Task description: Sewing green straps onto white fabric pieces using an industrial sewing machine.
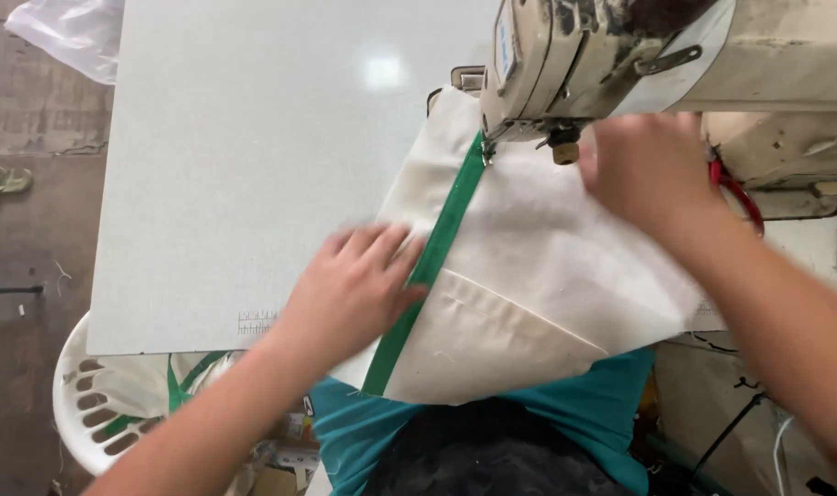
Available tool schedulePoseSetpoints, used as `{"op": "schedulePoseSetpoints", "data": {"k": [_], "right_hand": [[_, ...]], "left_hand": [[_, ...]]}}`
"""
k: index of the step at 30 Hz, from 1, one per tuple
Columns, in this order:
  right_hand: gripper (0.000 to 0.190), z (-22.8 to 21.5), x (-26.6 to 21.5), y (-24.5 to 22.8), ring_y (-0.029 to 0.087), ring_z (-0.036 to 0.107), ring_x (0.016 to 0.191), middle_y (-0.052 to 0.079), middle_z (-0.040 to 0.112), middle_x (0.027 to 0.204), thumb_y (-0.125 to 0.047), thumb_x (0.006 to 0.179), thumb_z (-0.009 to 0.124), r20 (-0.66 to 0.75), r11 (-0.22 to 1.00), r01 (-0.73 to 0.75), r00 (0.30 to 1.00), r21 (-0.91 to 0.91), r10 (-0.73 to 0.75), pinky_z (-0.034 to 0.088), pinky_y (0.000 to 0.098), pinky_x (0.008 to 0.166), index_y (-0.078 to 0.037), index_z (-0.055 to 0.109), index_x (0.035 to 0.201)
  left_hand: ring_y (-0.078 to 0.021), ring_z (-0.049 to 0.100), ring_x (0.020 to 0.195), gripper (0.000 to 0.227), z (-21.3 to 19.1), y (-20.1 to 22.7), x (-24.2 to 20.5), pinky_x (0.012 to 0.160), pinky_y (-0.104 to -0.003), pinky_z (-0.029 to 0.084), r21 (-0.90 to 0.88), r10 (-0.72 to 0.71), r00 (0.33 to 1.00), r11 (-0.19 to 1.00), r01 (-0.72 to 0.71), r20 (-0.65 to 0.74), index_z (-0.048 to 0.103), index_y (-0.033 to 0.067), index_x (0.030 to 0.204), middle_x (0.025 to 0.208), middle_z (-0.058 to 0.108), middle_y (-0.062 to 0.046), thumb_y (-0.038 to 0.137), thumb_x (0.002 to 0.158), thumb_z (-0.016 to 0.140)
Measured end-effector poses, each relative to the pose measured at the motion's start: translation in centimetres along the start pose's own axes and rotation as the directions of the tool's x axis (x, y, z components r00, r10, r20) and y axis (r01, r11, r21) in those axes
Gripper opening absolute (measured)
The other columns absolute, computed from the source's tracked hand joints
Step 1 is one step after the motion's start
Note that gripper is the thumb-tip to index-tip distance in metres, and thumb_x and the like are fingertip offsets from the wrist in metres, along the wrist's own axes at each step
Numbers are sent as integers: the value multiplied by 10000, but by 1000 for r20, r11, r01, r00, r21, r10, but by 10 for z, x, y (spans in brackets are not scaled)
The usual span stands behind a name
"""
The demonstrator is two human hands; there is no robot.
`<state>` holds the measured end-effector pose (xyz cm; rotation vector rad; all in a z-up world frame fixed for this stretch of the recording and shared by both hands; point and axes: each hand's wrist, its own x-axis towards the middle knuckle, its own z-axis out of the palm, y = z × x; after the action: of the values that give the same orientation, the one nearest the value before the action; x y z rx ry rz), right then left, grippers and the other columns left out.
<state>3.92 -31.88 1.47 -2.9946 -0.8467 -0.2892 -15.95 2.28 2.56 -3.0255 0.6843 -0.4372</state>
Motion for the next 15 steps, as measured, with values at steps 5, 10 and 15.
{"op": "schedulePoseSetpoints", "data": {"k": [5,10,15], "right_hand": [[703,-14,-83,-100,444,348,1549,212,385,1690,-473,1059,561,-46,948,-67,995,310,85,190,858,1100,-195,374,1676],[897,5,-72,-60,352,162,1620,69,189,1784,-803,935,439,153,982,49,985,184,-78,84,822,1184,-353,257,1689],[815,3,-58,-20,306,316,1584,62,363,1720,-710,933,529,-18,941,322,946,105,-322,177,750,1222,-302,413,1629]], "left_hand": [[-378,384,1548,717,30,-31,49,1218,-608,316,-96,179,977,977,-190,-114,474,137,1603,1637,485,-115,601,1056,501],[-425,183,1599,860,33,12,49,1205,-747,123,-167,-30,973,983,69,228,298,211,1696,1746,300,-110,757,1035,360],[-448,87,1608,974,20,68,54,1217,-746,36,-201,-241,928,931,303,286,224,127,1696,1766,164,-163,811,1007,298]]}}
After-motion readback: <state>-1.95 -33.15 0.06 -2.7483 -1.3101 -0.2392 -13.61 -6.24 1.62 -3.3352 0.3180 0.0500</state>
